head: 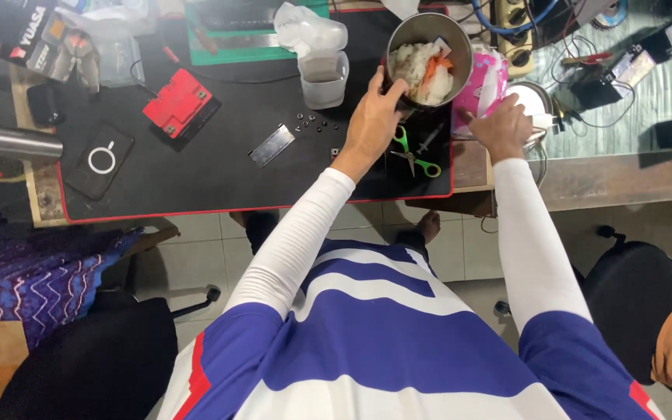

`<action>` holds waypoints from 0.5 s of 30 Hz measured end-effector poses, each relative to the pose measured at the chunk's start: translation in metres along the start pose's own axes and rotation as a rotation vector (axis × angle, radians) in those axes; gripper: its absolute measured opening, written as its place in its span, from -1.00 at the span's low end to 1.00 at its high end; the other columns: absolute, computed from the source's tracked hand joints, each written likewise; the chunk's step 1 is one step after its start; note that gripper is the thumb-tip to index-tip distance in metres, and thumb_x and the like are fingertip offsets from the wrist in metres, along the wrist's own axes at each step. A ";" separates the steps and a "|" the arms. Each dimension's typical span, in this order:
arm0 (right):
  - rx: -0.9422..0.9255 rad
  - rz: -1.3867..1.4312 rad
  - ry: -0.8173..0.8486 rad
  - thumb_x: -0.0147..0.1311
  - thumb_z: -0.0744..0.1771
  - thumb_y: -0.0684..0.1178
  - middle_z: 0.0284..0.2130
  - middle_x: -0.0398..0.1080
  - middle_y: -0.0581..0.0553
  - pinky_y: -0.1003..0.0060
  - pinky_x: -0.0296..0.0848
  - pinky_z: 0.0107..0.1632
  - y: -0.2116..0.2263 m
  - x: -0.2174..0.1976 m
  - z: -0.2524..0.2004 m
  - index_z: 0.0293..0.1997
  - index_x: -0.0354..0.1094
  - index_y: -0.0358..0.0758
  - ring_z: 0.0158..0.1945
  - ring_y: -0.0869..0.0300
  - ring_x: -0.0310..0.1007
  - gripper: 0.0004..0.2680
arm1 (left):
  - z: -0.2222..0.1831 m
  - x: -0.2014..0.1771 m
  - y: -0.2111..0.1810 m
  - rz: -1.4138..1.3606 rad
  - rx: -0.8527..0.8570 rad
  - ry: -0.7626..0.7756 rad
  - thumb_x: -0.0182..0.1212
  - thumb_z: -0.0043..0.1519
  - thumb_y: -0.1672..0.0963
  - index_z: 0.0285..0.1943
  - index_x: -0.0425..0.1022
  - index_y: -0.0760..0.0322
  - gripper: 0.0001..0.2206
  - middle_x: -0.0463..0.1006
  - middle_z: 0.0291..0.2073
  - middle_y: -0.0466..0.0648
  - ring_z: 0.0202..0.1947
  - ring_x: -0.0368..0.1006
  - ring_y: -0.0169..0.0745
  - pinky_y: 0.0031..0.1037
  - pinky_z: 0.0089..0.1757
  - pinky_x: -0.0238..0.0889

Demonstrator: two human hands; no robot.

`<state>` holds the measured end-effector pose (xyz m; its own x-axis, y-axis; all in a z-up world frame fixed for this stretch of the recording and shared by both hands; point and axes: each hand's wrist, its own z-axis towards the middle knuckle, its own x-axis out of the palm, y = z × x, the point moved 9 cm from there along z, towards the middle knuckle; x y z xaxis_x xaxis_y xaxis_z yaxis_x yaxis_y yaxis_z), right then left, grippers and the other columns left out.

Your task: Servicing a lead-acid battery by assembling its plastic housing components using small screws and a screwdriver.

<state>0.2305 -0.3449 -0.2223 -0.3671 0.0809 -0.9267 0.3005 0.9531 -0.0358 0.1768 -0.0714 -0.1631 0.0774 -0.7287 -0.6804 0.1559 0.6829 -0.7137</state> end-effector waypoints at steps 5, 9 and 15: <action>-0.166 0.013 -0.042 0.07 0.36 0.08 -0.14 0.50 -0.40 -0.14 0.47 -0.12 -0.017 0.034 0.051 0.03 0.36 -0.33 -0.09 -0.30 0.51 -0.73 | 0.003 -0.014 -0.005 -0.079 0.060 -0.147 0.15 0.20 0.35 -0.09 0.30 0.13 -0.72 0.30 0.26 0.47 0.26 0.37 0.47 -0.09 -0.16 0.50; -0.219 0.054 -0.122 0.03 0.29 -0.14 -0.19 0.49 -0.38 -0.18 0.45 -0.19 -0.016 0.002 0.045 -0.04 0.27 -0.28 -0.13 -0.33 0.49 -0.82 | -0.008 -0.041 -0.019 -0.230 0.065 -0.181 0.05 0.23 0.42 -0.10 0.33 0.15 -0.68 0.23 0.33 0.46 0.40 0.23 0.32 -0.27 0.02 0.59; -0.198 -0.189 -0.176 0.29 0.39 0.31 -0.48 0.42 -0.10 0.43 0.33 -0.72 -0.048 -0.070 0.027 -0.09 0.29 -0.41 -0.61 0.28 0.38 -0.55 | -0.013 -0.051 -0.056 -0.318 0.140 -0.156 0.01 0.09 0.46 -0.14 0.39 0.12 -0.59 0.26 0.32 0.43 0.40 0.27 0.10 -0.40 0.02 0.60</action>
